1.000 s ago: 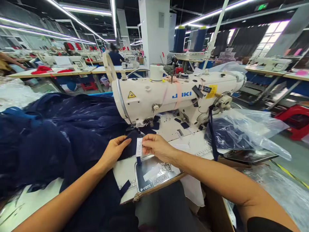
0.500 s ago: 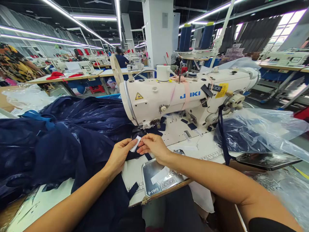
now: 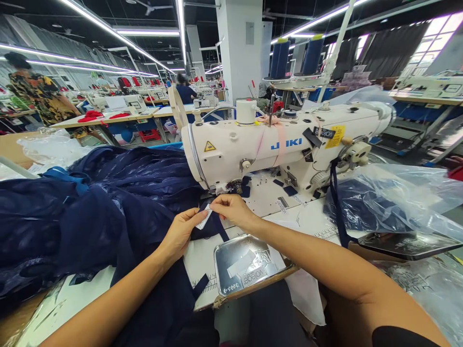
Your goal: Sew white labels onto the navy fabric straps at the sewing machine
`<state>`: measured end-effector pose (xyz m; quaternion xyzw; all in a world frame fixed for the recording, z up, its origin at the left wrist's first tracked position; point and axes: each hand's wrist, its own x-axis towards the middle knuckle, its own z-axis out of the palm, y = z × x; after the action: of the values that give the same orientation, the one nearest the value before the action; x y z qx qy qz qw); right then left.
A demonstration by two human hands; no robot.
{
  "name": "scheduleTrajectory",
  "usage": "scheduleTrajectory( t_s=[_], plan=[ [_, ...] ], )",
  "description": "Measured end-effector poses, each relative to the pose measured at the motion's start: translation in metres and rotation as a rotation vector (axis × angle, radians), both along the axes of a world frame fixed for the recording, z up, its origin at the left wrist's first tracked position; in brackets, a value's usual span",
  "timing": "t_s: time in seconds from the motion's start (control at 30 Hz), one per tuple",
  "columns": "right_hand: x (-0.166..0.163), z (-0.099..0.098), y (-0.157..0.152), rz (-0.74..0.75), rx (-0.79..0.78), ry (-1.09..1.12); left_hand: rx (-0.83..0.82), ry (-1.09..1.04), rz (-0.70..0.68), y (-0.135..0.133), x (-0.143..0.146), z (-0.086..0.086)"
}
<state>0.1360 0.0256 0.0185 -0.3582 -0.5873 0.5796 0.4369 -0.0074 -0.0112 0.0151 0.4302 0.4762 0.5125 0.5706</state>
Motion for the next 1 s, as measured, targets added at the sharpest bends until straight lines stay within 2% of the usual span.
scheduleTrajectory(
  t_s=[0.4,0.57,1.0],
  plan=[
    [0.001,0.0,-0.002,0.002,0.084,-0.06,-0.021,0.005,-0.032,-0.001,-0.002,0.004],
    [-0.001,0.003,-0.003,0.03,0.091,-0.035,-0.016,0.037,-0.033,-0.003,-0.001,0.007],
    [-0.004,0.005,-0.015,-0.031,0.054,0.011,-0.041,0.034,-0.018,-0.005,0.0,0.013]
  ],
)
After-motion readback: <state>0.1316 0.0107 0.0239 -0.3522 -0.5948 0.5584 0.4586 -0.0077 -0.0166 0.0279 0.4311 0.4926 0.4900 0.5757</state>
